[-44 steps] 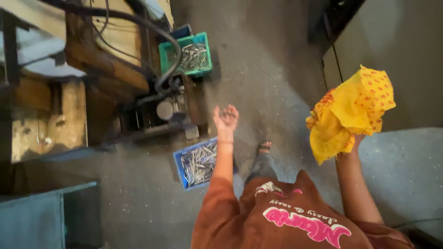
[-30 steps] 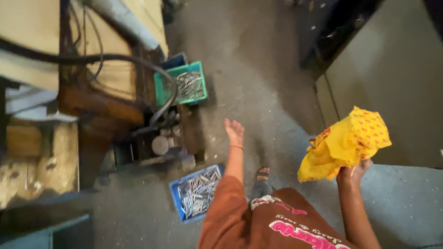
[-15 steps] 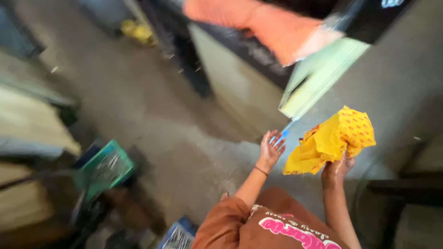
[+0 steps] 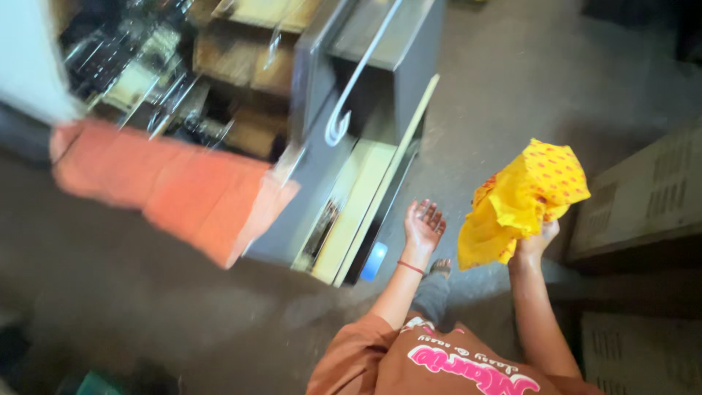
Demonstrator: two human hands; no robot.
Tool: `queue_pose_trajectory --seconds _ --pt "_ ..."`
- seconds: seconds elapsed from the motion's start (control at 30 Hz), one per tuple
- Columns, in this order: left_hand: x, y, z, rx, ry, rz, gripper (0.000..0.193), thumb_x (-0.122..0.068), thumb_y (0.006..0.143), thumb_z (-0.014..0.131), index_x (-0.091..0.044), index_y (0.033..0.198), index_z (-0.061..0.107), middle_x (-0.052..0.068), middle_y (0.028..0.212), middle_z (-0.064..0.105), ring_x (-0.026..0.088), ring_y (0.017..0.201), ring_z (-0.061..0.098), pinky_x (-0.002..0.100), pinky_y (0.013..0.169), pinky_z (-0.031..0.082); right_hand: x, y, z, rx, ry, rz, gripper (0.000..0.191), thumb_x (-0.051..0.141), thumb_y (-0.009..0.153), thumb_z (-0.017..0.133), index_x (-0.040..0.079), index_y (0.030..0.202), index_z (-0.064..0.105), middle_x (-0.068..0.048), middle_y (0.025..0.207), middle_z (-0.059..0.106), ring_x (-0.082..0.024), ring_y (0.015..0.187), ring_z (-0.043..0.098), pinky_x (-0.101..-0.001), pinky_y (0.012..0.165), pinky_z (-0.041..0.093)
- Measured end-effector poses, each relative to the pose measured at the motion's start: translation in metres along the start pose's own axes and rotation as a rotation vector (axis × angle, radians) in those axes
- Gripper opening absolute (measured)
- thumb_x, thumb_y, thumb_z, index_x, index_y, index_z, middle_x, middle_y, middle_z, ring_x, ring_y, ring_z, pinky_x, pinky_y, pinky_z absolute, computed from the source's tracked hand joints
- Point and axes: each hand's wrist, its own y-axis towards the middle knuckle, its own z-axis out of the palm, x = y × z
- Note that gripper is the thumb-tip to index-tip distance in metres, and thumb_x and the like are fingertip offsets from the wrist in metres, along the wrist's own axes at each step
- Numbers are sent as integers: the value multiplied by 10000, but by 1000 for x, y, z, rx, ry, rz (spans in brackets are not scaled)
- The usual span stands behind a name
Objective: The person measures small metal rods using a dial caliper at a workbench, then retrieves additional rods from a machine hopper. They wipe the rods and machine surfaces with cloths and continue measuring individual rods.
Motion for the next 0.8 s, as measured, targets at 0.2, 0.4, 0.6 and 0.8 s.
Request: queue_pose_trajectory --seconds 0.2,0.4,0.6,0.8 --pt "27 164 118 -56 28 -53 272 -462 898 701 -215 1008 673 -45 921 648 159 832 622 355 742 515 -3 178 -5 -109 -7 -68 342 245 1065 651 33 1322 576 -32 1229 672 -157 1091 683 -333 965 579" --pt "67 307 205 51 121 -144 247 -436 904 709 -212 999 665 -46 908 632 146 822 612 340 747 518 2 314 -26 -210 -206 -109 371 280 1076 651 27 1342 597 -49 1231 680 -161 1069 685 -338 951 578" --pt "69 455 257 109 345 -201 256 -375 940 728 -182 1099 671 -26 992 649 134 859 621 310 768 534 -60 494 -30 -203 -184 -91 320 226 1079 625 39 1337 607 -43 1220 693 -161 1081 697 -333 954 585" --pt "13 540 345 293 453 3 452 -214 919 731 -194 1337 558 67 1167 673 205 1024 659 342 815 561 -142 676 41 59 -325 310 276 187 1027 632 4 1232 652 -82 1092 728 -202 952 699 -348 818 569"
